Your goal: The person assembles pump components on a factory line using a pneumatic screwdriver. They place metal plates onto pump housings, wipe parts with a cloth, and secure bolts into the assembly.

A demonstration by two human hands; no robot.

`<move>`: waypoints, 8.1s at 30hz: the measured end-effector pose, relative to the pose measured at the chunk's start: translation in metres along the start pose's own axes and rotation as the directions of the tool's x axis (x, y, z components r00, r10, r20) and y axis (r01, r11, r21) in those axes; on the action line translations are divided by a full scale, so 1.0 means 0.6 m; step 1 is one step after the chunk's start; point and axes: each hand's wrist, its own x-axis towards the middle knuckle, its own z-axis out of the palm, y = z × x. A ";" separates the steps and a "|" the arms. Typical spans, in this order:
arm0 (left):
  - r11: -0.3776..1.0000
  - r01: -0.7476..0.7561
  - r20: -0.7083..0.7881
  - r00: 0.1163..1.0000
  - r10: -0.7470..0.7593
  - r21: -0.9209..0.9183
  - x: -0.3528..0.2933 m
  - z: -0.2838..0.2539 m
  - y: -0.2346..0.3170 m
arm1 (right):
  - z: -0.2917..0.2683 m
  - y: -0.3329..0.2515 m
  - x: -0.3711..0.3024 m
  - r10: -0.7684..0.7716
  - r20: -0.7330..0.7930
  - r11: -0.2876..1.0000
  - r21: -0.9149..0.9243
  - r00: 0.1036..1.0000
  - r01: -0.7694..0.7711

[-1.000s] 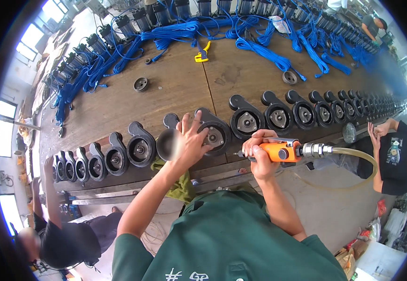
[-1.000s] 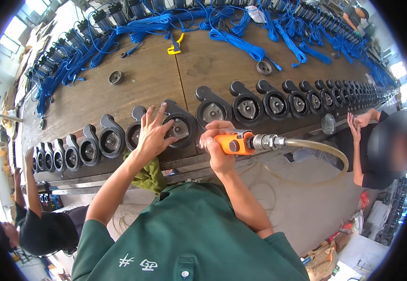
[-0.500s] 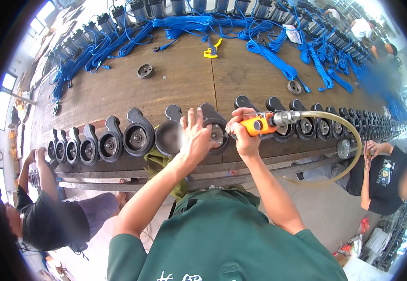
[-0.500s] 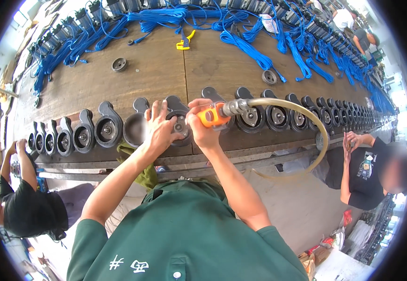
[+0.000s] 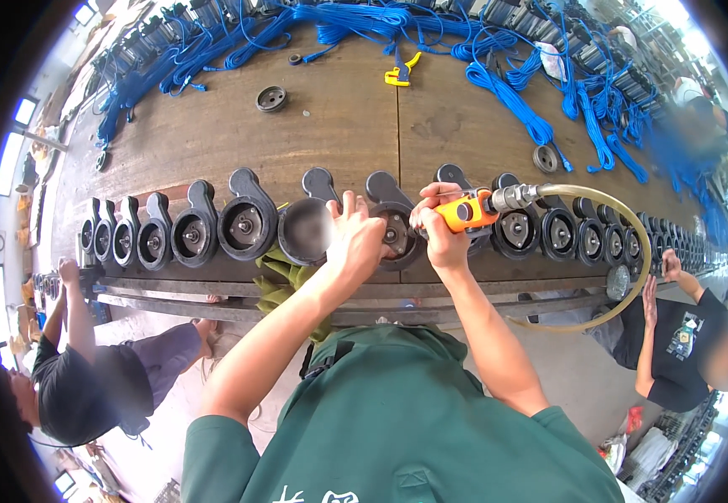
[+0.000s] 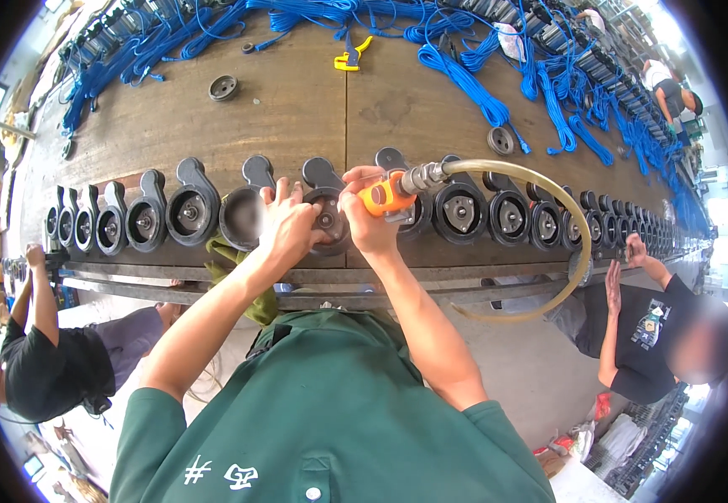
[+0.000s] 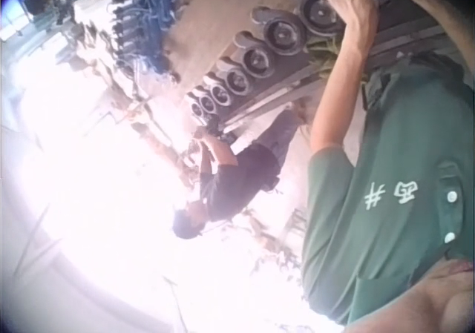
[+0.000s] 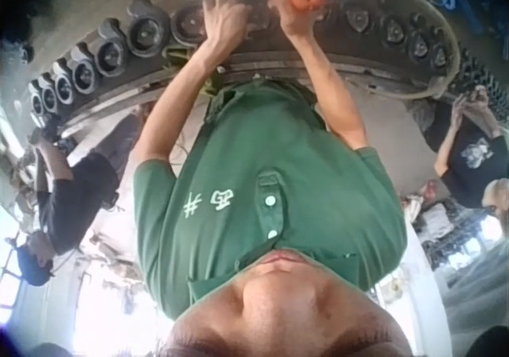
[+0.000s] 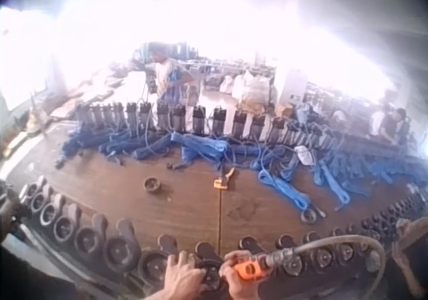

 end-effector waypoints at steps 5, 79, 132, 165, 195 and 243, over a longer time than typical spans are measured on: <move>0.997 -0.013 -0.045 0.999 0.016 0.081 0.001 0.013 0.004 | 0.009 -0.002 0.031 -0.070 -0.006 0.997 0.011 0.998 0.070; 0.995 -0.058 -0.211 0.975 0.074 0.082 -0.006 0.019 -0.004 | 0.007 -0.006 -0.030 -0.012 0.129 1.000 0.020 0.992 0.010; 0.998 -0.050 -0.260 0.964 0.058 0.036 -0.009 0.029 -0.011 | 0.010 -0.007 -0.030 0.028 0.162 0.998 0.057 0.986 -0.038; 0.144 0.269 0.083 0.681 -0.727 -0.952 -0.051 0.158 0.052 | 0.011 -0.002 -0.045 -0.018 0.255 0.994 -0.100 0.967 0.045; 0.145 0.212 0.048 0.705 -0.707 -0.967 -0.055 0.133 0.048 | 0.085 0.012 0.004 0.004 0.286 0.994 0.105 0.958 -0.035; 0.196 0.230 0.004 0.659 -0.752 -0.953 -0.054 0.138 0.054 | 0.008 -0.003 -0.039 0.005 0.213 1.000 0.023 0.977 -0.010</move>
